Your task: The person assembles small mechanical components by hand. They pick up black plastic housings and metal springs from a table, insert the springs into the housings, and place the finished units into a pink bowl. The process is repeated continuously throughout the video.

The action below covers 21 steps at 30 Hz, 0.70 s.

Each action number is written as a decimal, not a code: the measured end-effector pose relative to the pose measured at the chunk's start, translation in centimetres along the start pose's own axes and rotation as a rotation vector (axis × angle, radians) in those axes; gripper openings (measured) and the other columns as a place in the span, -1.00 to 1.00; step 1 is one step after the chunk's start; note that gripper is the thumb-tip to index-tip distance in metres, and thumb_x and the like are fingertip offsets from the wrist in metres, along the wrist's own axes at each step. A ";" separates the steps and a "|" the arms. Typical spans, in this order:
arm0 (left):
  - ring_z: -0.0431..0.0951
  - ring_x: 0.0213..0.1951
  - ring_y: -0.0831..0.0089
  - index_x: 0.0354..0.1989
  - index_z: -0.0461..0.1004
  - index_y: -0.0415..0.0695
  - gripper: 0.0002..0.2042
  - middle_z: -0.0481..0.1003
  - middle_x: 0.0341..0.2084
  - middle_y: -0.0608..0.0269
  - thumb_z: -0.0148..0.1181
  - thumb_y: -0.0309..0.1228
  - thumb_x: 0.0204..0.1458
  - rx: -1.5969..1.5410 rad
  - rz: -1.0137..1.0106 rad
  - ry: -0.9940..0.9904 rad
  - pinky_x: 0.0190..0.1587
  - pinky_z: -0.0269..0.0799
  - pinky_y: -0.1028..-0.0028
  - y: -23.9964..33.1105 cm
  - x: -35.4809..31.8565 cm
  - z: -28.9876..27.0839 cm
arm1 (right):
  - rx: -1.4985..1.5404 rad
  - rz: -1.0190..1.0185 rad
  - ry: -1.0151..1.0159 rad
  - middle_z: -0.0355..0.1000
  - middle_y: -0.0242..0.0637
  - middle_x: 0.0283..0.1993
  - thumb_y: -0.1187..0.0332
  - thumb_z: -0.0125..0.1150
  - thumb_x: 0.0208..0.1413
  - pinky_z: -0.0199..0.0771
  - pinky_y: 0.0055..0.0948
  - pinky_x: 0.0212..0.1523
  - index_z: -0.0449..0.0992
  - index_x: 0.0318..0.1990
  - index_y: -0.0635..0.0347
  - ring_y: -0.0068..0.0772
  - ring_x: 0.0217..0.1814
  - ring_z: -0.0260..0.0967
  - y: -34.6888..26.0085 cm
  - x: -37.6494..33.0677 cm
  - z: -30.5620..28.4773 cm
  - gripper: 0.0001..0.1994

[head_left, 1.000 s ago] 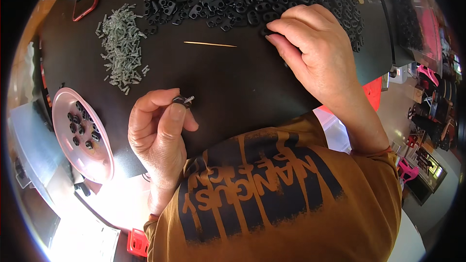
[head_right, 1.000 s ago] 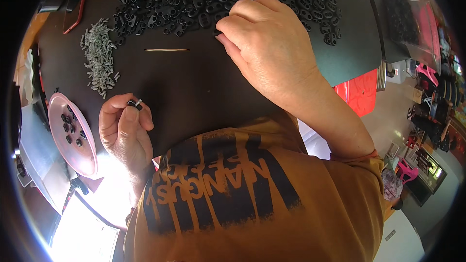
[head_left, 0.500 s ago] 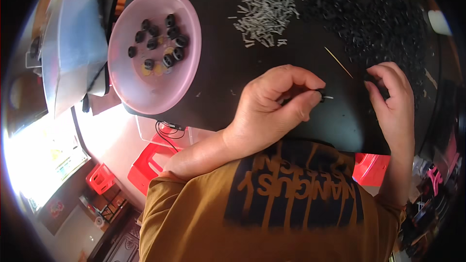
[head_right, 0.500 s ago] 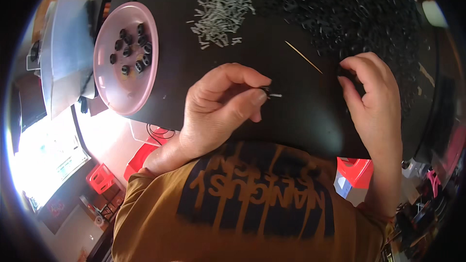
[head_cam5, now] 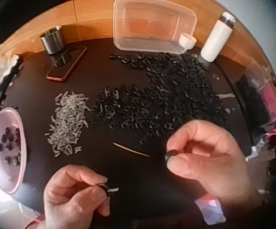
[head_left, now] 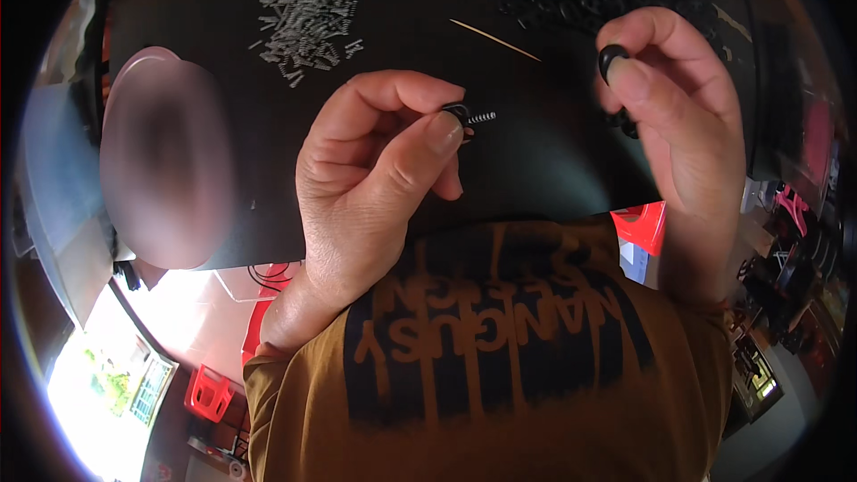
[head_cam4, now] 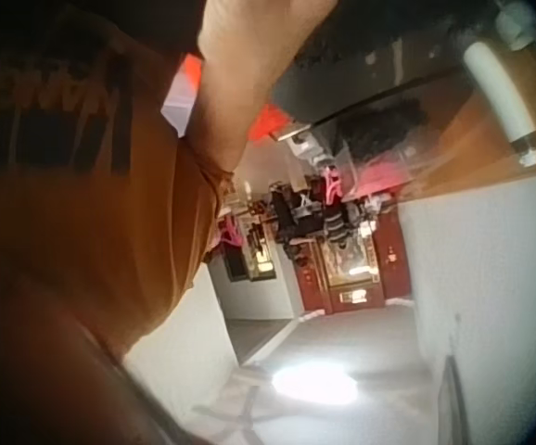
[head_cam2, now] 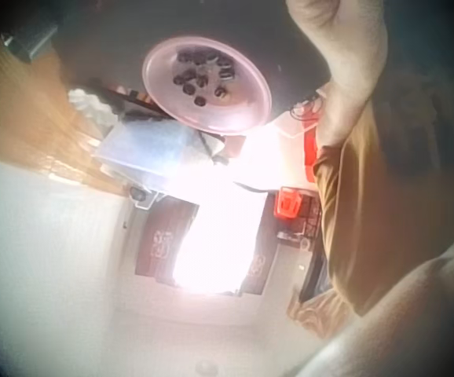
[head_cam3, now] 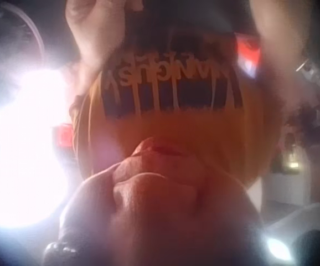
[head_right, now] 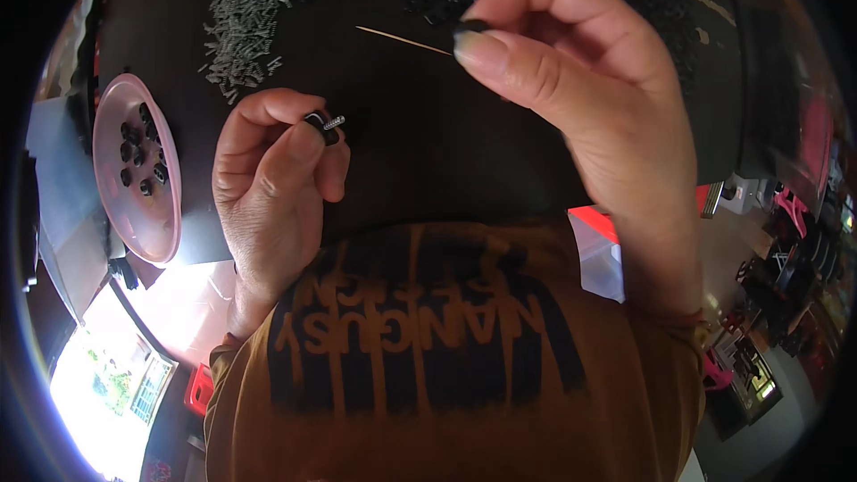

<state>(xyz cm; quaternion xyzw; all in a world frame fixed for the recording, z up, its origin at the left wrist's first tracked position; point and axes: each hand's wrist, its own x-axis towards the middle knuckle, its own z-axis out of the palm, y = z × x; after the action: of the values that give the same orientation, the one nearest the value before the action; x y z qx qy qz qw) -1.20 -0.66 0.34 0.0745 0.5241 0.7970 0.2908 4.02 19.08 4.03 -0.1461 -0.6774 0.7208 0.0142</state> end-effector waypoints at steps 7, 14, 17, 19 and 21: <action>0.25 -0.68 0.61 -0.29 0.34 -0.20 -0.87 0.39 -0.56 0.31 0.06 -0.47 0.00 -0.015 -0.013 -0.037 -0.53 0.20 0.62 1.2 0.5 1.4 | 0.586 0.180 -0.146 0.24 -0.35 -0.47 0.30 0.01 0.07 0.19 -0.60 -0.47 0.31 -0.18 0.25 -0.58 -0.48 0.17 1.9 -0.4 2.0 -0.76; 0.26 -0.66 0.61 -0.28 0.33 -0.19 -0.88 0.39 -0.54 0.31 0.04 -0.48 0.00 -0.021 -0.060 -0.045 -0.52 0.21 0.61 1.0 0.7 1.4 | 0.370 0.082 -0.028 0.31 -0.37 -0.41 0.28 0.05 0.05 0.20 -0.63 -0.43 0.33 -0.20 0.25 -0.63 -0.45 0.18 1.2 -0.6 2.9 -0.75; 0.26 -0.65 0.61 -0.28 0.33 -0.20 -0.88 0.38 -0.54 0.31 0.04 -0.49 0.00 -0.033 -0.060 -0.047 -0.52 0.21 0.61 1.0 0.7 1.6 | 0.297 0.016 -0.006 0.34 -0.39 -0.37 0.28 0.07 0.04 0.21 -0.64 -0.39 0.34 -0.20 0.25 -0.64 -0.41 0.21 1.2 -0.8 3.1 -0.74; 0.27 -0.65 0.61 -0.28 0.33 -0.20 -0.88 0.38 -0.54 0.32 0.05 -0.49 0.00 -0.032 -0.073 -0.035 -0.52 0.22 0.60 1.0 0.8 1.7 | 0.270 -0.035 -0.007 0.35 -0.40 -0.35 0.28 0.08 0.03 0.21 -0.64 -0.37 0.34 -0.19 0.25 -0.65 -0.38 0.22 1.3 -0.7 3.3 -0.74; 0.27 -0.64 0.61 -0.29 0.33 -0.20 -0.88 0.38 -0.54 0.32 0.05 -0.49 -0.01 -0.035 -0.083 -0.026 -0.52 0.23 0.61 0.9 0.7 1.7 | 0.250 -0.081 -0.017 0.36 -0.40 -0.34 0.30 0.10 0.03 0.22 -0.63 -0.36 0.34 -0.19 0.25 -0.66 -0.36 0.23 1.4 -0.7 3.4 -0.74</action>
<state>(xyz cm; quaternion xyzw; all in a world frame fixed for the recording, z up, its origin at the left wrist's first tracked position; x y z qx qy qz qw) -1.46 0.83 1.78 0.0579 0.5090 0.7922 0.3316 4.20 15.54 2.89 -0.1095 -0.5878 0.7996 0.0555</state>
